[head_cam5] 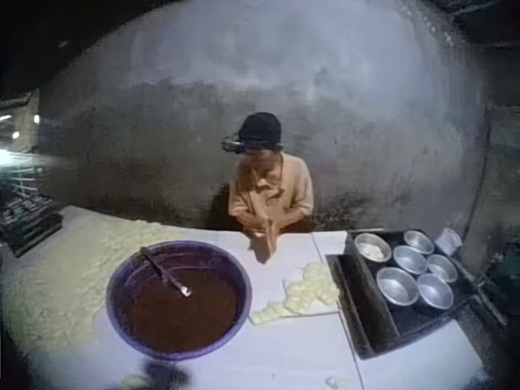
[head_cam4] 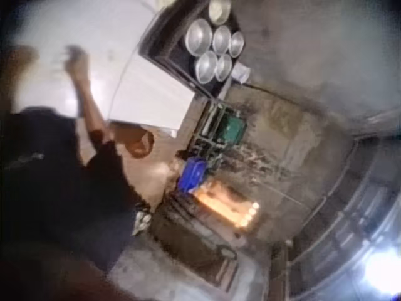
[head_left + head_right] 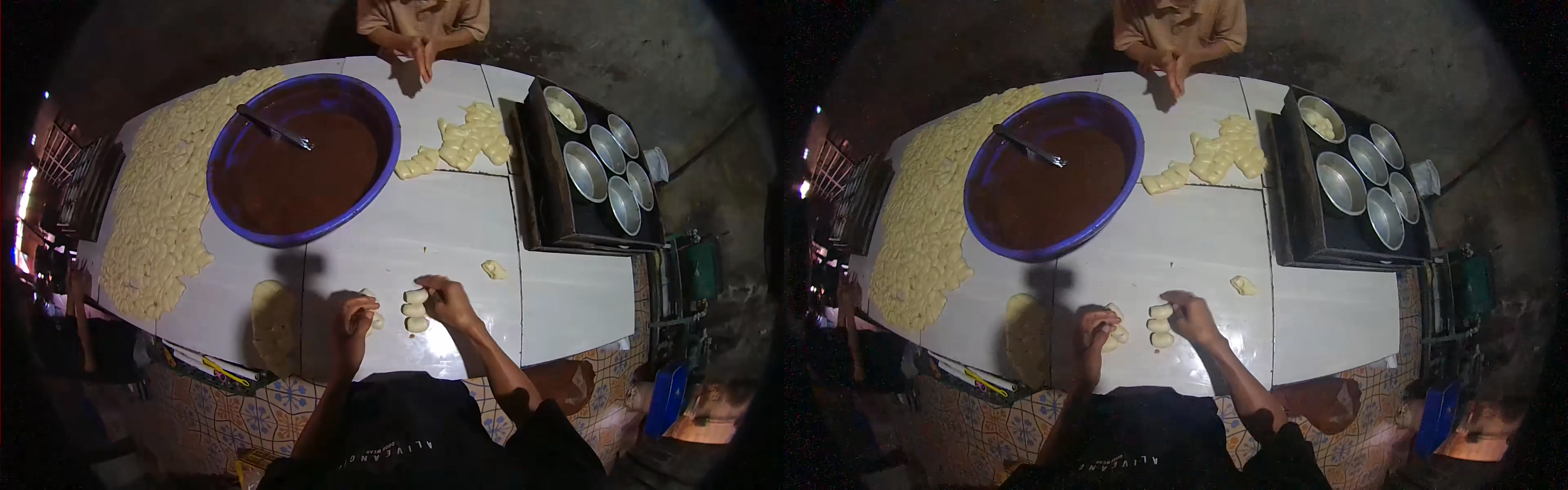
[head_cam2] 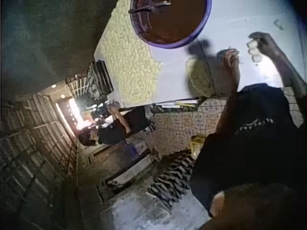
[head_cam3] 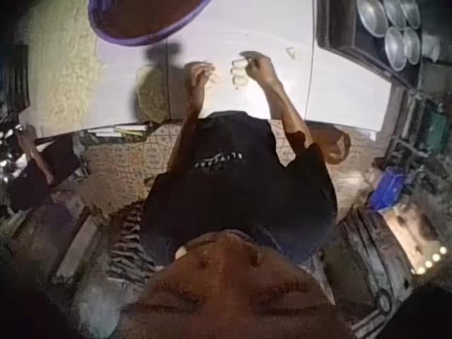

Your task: The person prepares pastries by filling dough pieces with chocolate paste from a bowl, shaping and sealing the dough by hand, and arranging the dough on the table.

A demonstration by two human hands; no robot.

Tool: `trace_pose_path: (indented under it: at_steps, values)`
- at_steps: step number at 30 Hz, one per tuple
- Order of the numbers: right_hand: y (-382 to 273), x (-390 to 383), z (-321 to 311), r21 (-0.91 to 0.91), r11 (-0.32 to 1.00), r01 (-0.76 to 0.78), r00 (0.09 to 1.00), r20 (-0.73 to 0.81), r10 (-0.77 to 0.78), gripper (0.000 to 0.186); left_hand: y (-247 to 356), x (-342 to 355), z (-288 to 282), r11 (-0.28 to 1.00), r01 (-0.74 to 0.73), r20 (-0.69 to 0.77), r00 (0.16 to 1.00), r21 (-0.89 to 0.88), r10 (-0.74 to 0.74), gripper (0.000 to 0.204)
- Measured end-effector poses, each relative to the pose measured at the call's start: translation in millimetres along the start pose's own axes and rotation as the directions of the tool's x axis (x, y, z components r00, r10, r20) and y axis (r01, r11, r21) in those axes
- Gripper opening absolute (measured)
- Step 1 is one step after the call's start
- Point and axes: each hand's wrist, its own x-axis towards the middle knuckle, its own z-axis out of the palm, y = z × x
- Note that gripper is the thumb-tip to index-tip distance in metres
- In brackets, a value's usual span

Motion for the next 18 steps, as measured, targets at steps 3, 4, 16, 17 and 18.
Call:
trace_pose_path:
  at_steps: [3, 4, 16, 17, 18]
  values:
    - [-15, -5, -1, -0.12, 0.992, -0.026, 0.99, 0.135, 0.042, 0.038, -1, -1, 12, 0.991, 0.063, 0.034, 0.998, -0.117, -0.059, 0.014]
    - [-17, -6, -10, -0.19, 0.981, 0.041, 0.999, 0.007, -0.041, 0.038, 3, -1, 15, 0.995, 0.069, 0.047, 0.997, -0.069, -0.066, 0.011]
    - [-40, -32, -44, 0.053, 0.999, -0.002, 0.974, -0.226, 0.014, 0.042, 17, -2, 31, 0.998, 0.01, 0.163, 0.987, 0.064, -0.02, 0.027]
    - [-56, -36, -25, 0.221, 0.97, 0.096, 0.981, -0.185, -0.055, 0.045, 21, -2, 40, 0.999, 0.022, 0.122, 0.992, 0.037, -0.026, 0.033]
    - [-69, -39, -12, 0.278, 0.958, 0.067, 0.983, -0.185, -0.015, 0.045, 30, 5, 44, 0.997, -0.063, 0.185, 0.981, 0.05, 0.053, 0.043]
